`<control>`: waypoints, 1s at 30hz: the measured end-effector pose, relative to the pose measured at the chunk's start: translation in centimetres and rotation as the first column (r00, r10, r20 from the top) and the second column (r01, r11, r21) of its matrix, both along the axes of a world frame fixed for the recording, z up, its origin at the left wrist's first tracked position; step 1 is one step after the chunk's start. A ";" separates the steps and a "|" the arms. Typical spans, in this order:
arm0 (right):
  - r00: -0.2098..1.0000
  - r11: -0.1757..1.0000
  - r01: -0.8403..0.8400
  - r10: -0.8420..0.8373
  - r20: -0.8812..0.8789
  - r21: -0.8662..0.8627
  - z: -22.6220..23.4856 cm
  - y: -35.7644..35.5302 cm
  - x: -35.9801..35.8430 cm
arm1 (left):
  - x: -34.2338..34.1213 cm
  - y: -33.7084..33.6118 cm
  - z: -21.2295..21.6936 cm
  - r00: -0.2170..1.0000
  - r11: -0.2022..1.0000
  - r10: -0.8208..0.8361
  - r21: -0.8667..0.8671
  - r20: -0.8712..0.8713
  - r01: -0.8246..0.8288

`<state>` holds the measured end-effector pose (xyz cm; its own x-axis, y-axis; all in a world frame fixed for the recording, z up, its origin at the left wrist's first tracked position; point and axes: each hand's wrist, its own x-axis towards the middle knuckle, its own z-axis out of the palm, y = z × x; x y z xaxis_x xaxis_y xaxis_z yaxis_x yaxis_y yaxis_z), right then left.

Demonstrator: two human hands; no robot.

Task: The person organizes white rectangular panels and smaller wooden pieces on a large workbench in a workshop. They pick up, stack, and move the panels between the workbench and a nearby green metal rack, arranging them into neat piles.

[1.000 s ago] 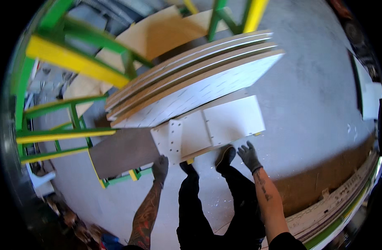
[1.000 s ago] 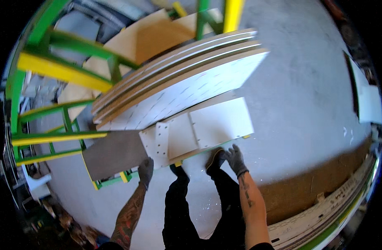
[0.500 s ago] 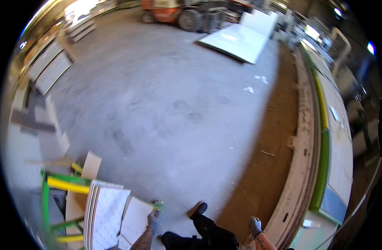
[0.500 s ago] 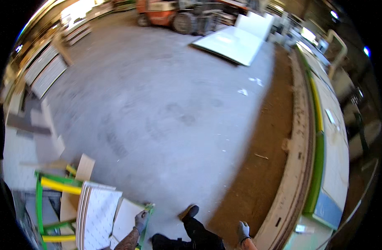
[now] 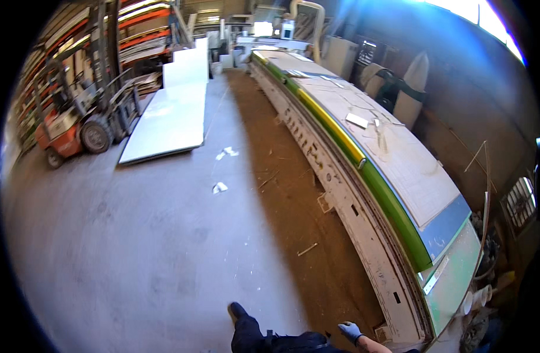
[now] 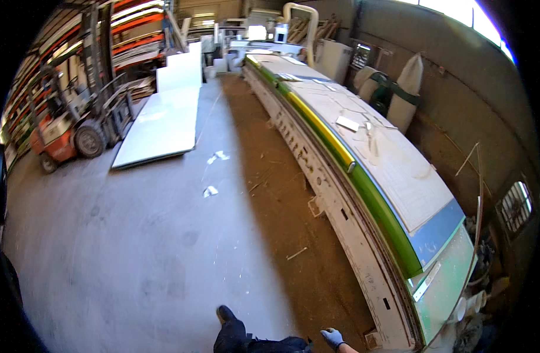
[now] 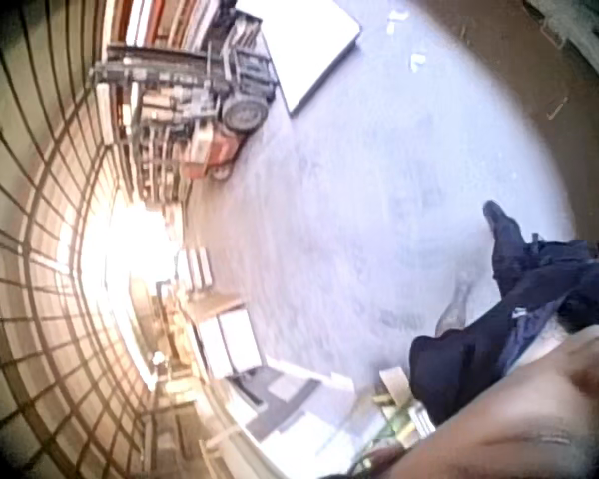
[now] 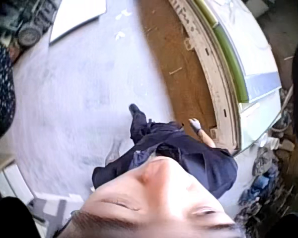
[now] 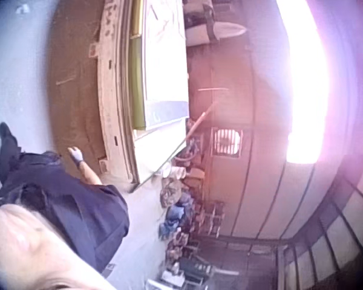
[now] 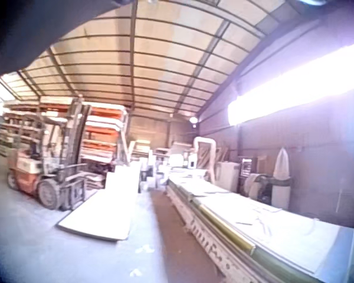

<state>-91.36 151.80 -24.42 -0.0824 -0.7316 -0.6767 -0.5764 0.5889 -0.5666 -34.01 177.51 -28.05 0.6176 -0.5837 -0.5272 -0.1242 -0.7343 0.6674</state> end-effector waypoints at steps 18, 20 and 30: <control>0.984 0.981 -0.093 0.065 -0.165 -0.168 -3.7 -49.7 30.6 | 33.4 -98.3 9.4 0.627 0.629 -0.665 -0.148 0.407 0.763; 0.977 0.905 -0.142 0.064 -0.201 -0.400 -5.3 -60.3 31.2 | 35.2 -103.1 8.5 0.623 0.647 -0.706 -0.052 0.336 0.761; 0.864 0.810 0.500 -0.440 0.246 -0.306 7.8 -118.5 44.6 | 47.5 -125.4 0.0 0.872 0.866 -0.489 0.109 -0.022 0.489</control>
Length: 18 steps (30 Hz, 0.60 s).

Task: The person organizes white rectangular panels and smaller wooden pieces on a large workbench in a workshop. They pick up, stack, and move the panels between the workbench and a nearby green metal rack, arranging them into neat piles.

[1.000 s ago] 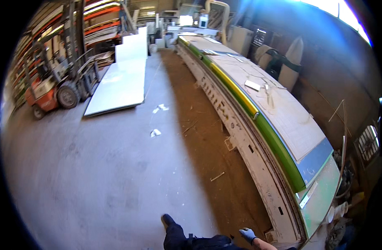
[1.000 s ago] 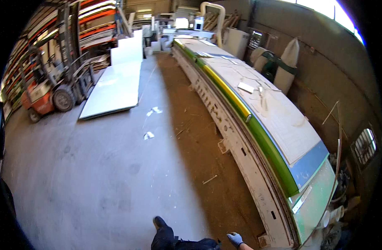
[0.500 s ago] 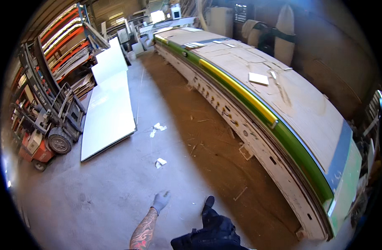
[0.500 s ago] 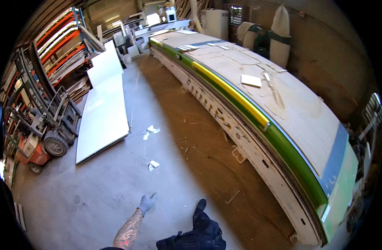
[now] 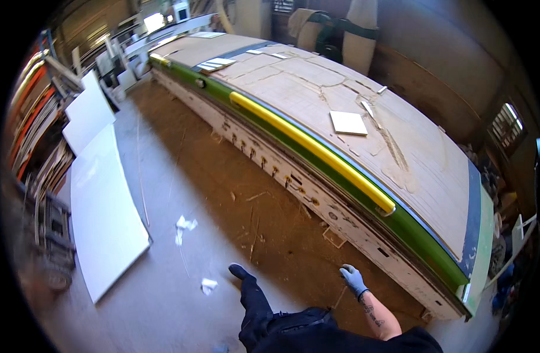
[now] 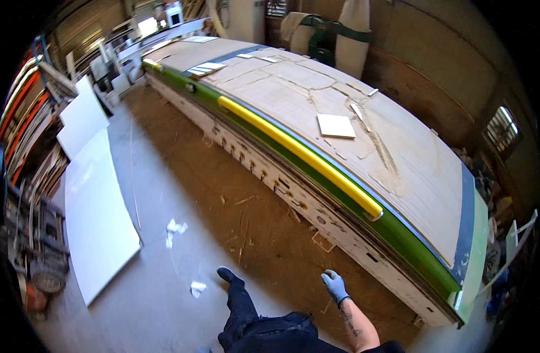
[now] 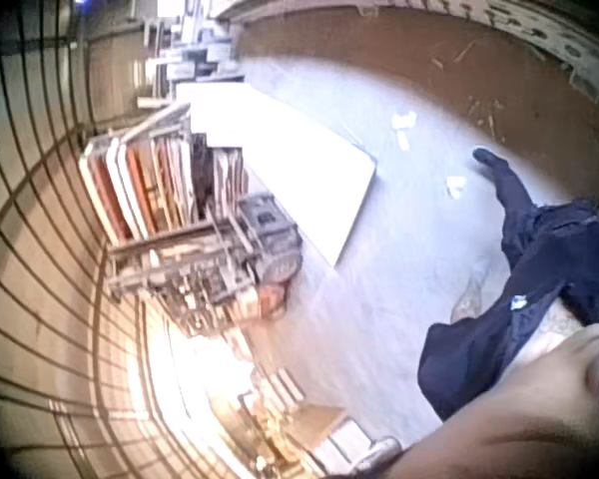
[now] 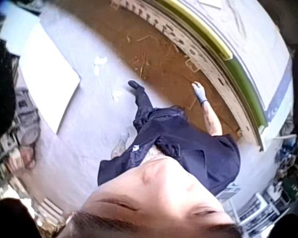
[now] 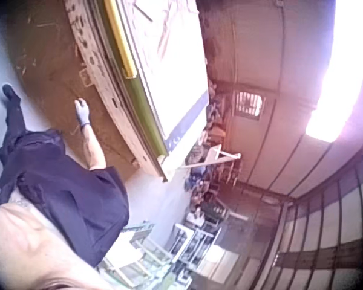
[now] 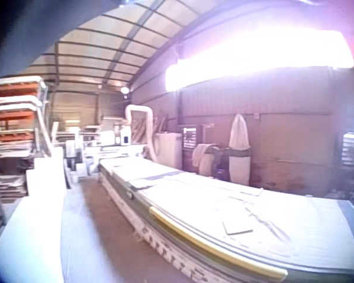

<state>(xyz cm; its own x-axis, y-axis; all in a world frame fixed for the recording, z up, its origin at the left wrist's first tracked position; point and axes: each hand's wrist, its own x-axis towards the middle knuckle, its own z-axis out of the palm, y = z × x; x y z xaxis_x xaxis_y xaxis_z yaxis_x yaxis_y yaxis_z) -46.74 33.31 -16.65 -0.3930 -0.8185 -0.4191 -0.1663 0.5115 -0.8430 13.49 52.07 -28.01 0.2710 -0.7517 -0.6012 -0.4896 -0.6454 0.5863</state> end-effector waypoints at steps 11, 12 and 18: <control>0.993 0.835 -0.034 0.091 -0.077 0.550 -3.4 -24.4 21.4 | 22.5 -59.2 -0.7 0.910 0.885 -0.354 -0.236 0.218 0.401; 0.945 0.882 -0.147 0.260 -0.201 0.449 -4.3 -29.5 24.6 | 27.7 -66.2 -2.3 0.874 0.882 -0.332 -0.212 0.356 0.421; 0.889 0.838 -0.321 0.427 -0.165 0.442 -17.6 -40.8 29.1 | 20.2 -100.7 12.1 0.918 0.800 -0.395 -0.475 0.039 0.365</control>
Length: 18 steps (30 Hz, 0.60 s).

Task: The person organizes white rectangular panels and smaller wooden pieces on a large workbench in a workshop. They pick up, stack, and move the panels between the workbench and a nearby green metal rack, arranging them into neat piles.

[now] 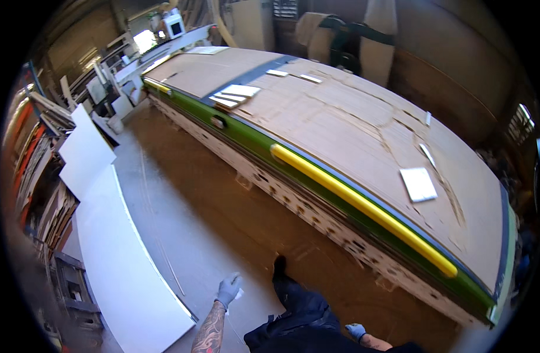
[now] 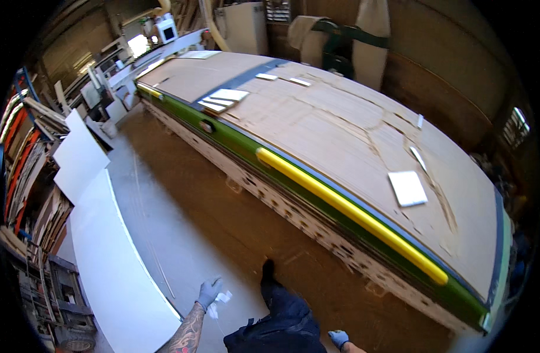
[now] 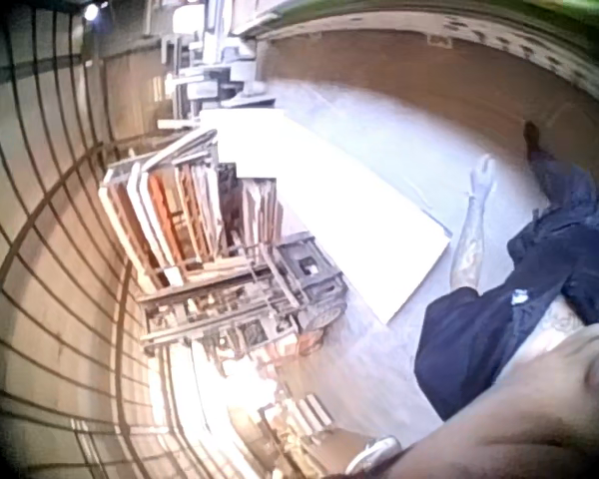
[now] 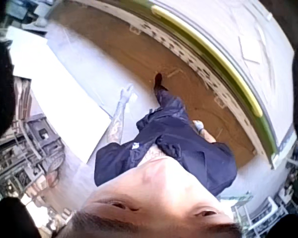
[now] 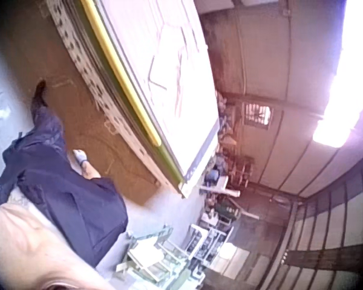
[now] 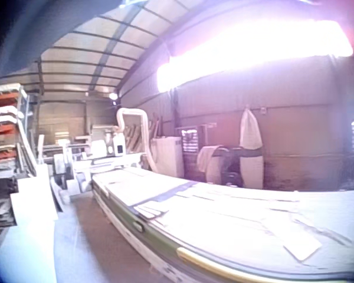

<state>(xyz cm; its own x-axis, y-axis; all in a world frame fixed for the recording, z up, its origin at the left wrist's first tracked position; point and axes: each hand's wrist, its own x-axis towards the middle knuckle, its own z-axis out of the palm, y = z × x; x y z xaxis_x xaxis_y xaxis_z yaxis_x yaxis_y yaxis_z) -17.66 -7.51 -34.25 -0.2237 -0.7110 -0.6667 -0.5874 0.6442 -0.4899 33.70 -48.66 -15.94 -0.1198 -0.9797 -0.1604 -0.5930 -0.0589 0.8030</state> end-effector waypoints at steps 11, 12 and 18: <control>0.983 0.895 0.171 -0.126 0.134 -0.412 12.5 -66.4 8.5 | 19.2 -24.2 -6.0 0.943 0.928 0.024 0.344 0.333 -0.145; 0.967 0.879 0.228 -0.156 0.200 -0.419 15.6 -72.3 9.7 | 21.4 -25.0 -7.0 0.903 0.913 0.005 0.366 0.429 -0.179; 0.895 0.716 0.436 -0.283 0.344 -0.545 21.1 -94.0 15.5 | 26.4 -45.7 -7.1 0.925 0.873 -0.089 0.475 0.369 -0.106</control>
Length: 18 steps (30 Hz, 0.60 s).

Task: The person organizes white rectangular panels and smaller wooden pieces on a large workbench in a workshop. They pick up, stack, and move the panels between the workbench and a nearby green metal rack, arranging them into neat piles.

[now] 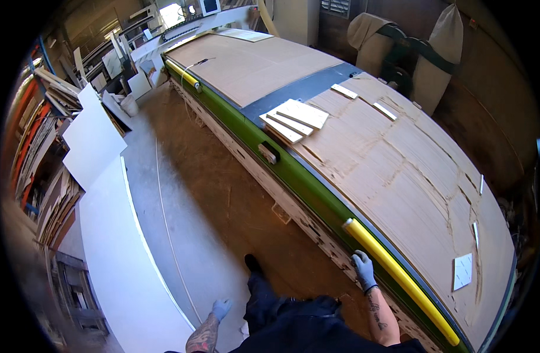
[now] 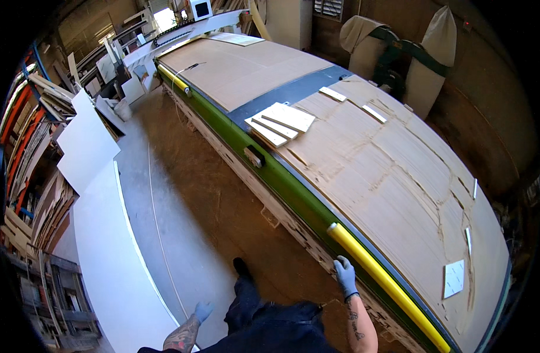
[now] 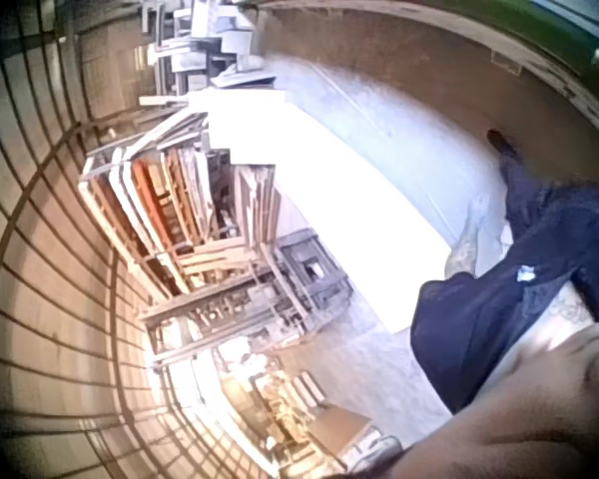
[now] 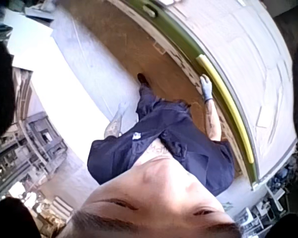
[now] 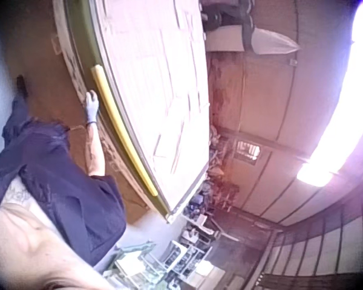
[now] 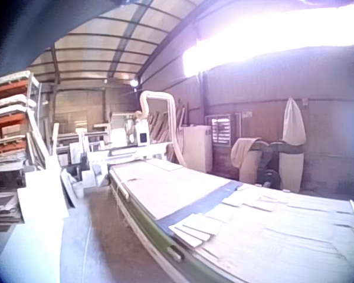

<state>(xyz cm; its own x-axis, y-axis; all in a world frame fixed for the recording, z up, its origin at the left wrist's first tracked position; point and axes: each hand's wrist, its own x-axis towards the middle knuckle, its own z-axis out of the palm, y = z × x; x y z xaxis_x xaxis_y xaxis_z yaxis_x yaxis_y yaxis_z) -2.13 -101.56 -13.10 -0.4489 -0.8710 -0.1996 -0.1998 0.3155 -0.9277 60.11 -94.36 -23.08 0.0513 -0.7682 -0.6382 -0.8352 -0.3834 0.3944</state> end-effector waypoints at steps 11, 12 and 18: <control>0.967 0.963 0.251 -0.254 0.019 0.101 2.1 -18.1 12.5 | 1.5 -53.0 6.8 0.919 0.885 -0.269 -0.451 -0.289 0.117; 0.956 0.952 0.292 -0.293 -0.012 0.089 1.7 -19.3 12.7 | -0.3 -56.7 8.5 0.910 0.867 -0.315 -0.472 -0.269 0.161; 0.924 0.926 0.371 -0.375 -0.070 -0.070 -0.2 -34.7 12.6 | -11.1 -77.2 14.3 0.832 0.761 -0.491 -0.592 -0.259 0.265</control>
<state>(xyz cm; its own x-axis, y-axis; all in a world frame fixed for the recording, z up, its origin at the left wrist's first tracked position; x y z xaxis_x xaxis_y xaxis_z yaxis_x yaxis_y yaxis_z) 10.44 -136.30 -13.33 -0.7561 -0.6459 -0.1059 -0.1523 0.3310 -0.9313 48.97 -171.57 -8.81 -0.4722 -0.8804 -0.0451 -0.6039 0.2857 0.7441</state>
